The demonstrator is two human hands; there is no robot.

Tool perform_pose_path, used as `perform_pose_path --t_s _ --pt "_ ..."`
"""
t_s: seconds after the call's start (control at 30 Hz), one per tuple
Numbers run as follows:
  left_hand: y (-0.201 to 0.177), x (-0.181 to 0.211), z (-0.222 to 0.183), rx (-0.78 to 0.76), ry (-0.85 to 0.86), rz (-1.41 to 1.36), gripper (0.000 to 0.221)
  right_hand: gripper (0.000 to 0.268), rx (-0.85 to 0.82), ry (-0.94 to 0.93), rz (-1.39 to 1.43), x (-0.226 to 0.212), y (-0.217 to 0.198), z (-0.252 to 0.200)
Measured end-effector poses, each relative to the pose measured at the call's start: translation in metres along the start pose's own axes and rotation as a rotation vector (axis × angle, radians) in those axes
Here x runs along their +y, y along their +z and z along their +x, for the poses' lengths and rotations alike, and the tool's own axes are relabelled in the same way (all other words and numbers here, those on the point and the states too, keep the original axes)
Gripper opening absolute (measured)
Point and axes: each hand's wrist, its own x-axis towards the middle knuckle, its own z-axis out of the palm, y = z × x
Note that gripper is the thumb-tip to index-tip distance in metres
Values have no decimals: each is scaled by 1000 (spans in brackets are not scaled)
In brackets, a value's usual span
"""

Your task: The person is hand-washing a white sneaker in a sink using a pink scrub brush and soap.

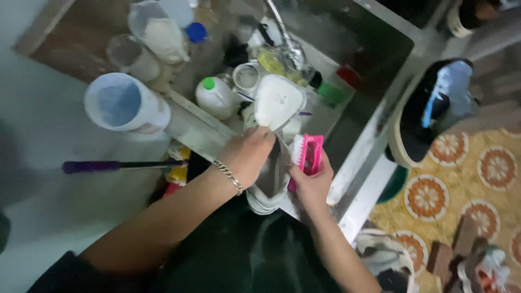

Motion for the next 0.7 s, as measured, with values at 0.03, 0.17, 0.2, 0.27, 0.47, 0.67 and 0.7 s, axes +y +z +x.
perform_pose_path --t_s 0.03,0.17,0.2,0.27,0.47,0.67,0.7 --pt "1 -3 0 9 -21 9 68 66 -23 -5 8 -8 11 -5" --pt "-34 -13 -12 172 177 224 17 85 70 165 -71 -32 56 -25" --pt "-48 -11 -19 210 242 328 22 88 108 193 -39 -35 65 -33" --pt "-90 -8 -44 253 200 270 16 91 124 170 -14 -31 79 -39" --pt "-105 1 -102 226 -215 -213 37 92 180 166 53 -31 95 -50" --pt "-105 -10 -123 108 -473 -557 63 73 210 128 46 -7 79 -32" --pt "-108 -12 -123 171 -462 -614 58 57 263 106 31 4 73 -25"
